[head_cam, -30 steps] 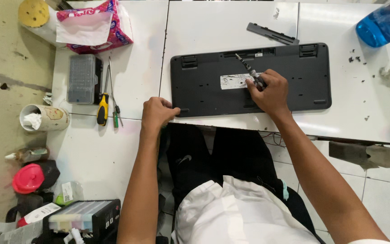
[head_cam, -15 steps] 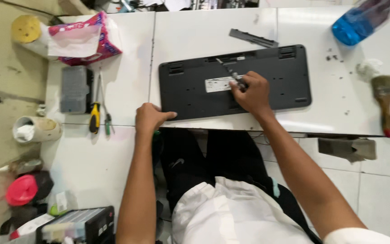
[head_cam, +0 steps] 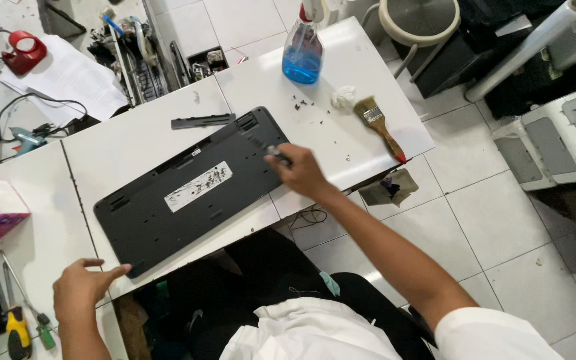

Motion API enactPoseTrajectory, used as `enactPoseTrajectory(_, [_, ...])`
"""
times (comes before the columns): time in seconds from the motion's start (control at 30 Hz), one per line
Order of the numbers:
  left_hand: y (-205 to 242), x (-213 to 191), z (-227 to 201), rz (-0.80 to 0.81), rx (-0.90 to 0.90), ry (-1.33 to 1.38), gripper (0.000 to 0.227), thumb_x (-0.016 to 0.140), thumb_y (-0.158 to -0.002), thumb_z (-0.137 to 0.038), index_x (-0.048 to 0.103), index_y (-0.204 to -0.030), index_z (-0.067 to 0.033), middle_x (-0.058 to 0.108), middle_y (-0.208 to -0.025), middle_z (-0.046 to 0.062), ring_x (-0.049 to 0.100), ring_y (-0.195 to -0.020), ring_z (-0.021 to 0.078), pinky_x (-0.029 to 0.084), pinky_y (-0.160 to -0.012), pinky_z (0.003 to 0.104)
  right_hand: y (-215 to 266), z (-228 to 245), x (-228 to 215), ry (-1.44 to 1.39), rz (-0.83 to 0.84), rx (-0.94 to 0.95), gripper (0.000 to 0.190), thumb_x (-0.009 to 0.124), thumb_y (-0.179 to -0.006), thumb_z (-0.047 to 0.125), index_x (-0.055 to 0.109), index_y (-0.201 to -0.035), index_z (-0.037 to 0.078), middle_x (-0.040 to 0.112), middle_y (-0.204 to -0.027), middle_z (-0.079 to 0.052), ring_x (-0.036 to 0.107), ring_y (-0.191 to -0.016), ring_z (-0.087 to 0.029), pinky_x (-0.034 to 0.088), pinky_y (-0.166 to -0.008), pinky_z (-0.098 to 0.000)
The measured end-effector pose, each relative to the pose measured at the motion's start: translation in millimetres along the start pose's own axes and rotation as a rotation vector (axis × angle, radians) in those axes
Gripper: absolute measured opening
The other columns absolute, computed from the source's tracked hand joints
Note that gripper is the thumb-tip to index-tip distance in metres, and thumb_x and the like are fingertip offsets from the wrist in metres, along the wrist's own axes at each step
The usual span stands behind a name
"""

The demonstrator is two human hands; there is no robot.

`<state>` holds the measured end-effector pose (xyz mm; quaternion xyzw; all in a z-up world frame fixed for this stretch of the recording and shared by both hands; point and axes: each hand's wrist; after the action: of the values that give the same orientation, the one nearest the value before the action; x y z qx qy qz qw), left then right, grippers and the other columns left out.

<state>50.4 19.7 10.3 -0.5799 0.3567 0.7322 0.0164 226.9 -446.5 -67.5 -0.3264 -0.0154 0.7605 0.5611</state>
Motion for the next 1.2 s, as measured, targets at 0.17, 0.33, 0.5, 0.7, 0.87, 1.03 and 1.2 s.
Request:
enactPoseTrajectory(0.17, [93.8,35.2,-153.1,-0.384,0.694,0.377,0.023,0.085,-0.096,-0.026,0.084,-0.116,-0.0149,0.081,-0.093,0.006,0.077,-0.09,0.0281,0.06,-0.082,0.041,30.7,-78.6,-130.7,0.335,-0.195,0.221,0.037,0.072,-0.108,0.035,0.059,-0.083,0.012,0.058,-0.067,-0.006,0.058,-0.063,-0.024,0.045,-0.06,-0.0377])
enactPoseTrajectory(0.33, [162.3,116.9,-368.8,-0.151,1.158,0.577,0.017,0.083,-0.092,-0.02,0.085,-0.107,-0.0118,0.081,-0.091,0.009,0.079,-0.083,0.0266,0.064,-0.074,0.034,40.2,-106.0,-152.3,0.384,-0.264,0.325,0.04,0.077,-0.104,0.041,0.061,-0.08,0.014,0.063,-0.065,-0.012,0.07,-0.07,-0.036,0.054,-0.066,-0.0441])
enactPoseTrajectory(0.5, [164.1,158.1,-472.6,-0.142,1.189,0.333,0.026,0.084,-0.09,-0.014,0.081,-0.113,-0.0015,0.075,-0.091,0.016,0.079,-0.083,0.0319,0.068,-0.069,0.038,48.1,-112.8,-152.5,0.294,-0.313,0.323,0.042,0.08,-0.101,0.036,0.057,-0.073,0.015,0.057,-0.059,-0.008,0.066,-0.062,-0.031,0.053,-0.06,-0.0375])
enactPoseTrajectory(0.7, [162.6,190.2,-511.5,-0.239,1.099,0.167,0.012,0.082,-0.08,0.001,0.079,-0.091,0.0001,0.071,-0.081,0.016,0.078,-0.083,0.0382,0.067,-0.069,0.045,48.9,-122.2,-154.8,0.306,-0.279,0.302,0.043,0.081,-0.104,0.032,0.058,-0.073,0.013,0.055,-0.059,-0.011,0.063,-0.061,-0.035,0.049,-0.059,-0.04])
enactPoseTrajectory(0.87, [179.7,188.5,-534.1,-0.249,1.063,0.137,0.008,0.082,-0.075,0.004,0.079,-0.082,0.0002,0.068,-0.076,0.017,0.075,-0.078,0.0379,0.065,-0.058,0.05,56.4,-132.0,-153.8,0.271,-0.272,0.299,0.046,0.08,-0.108,0.027,0.056,-0.073,0.012,0.051,-0.058,-0.012,0.057,-0.058,-0.033,0.046,-0.059,-0.0379])
enactPoseTrajectory(1.03, [178.9,190.7,-536.2,-0.298,1.264,0.067,0.014,0.081,-0.073,0.015,0.078,-0.076,0.0016,0.067,-0.069,0.019,0.073,-0.072,0.0363,0.063,-0.055,0.051,59.3,-132.6,-151.9,0.262,-0.284,0.283,0.05,0.081,-0.111,0.026,0.054,-0.073,0.008,0.049,-0.056,-0.014,0.052,-0.054,-0.032,0.042,-0.057,-0.0382])
enactPoseTrajectory(1.2, [180.8,159.4,-518.3,-0.191,1.348,0.126,0.015,0.078,-0.076,0.015,0.078,-0.078,0.0007,0.076,-0.079,0.021,0.079,-0.081,0.0423,0.067,-0.062,0.049,59.8,-130.0,-151.5,0.245,-0.312,0.29,0.051,0.078,-0.113,0.021,0.052,-0.072,0.009,0.045,-0.053,-0.011,0.042,-0.052,-0.021,0.036,-0.055,-0.0369])
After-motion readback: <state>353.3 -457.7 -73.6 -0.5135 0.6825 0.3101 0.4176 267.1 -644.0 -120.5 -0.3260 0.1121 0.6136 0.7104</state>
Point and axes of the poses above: each hand's wrist, its own y-axis away from the middle knuckle, its own x-axis out of the palm, z = x × y
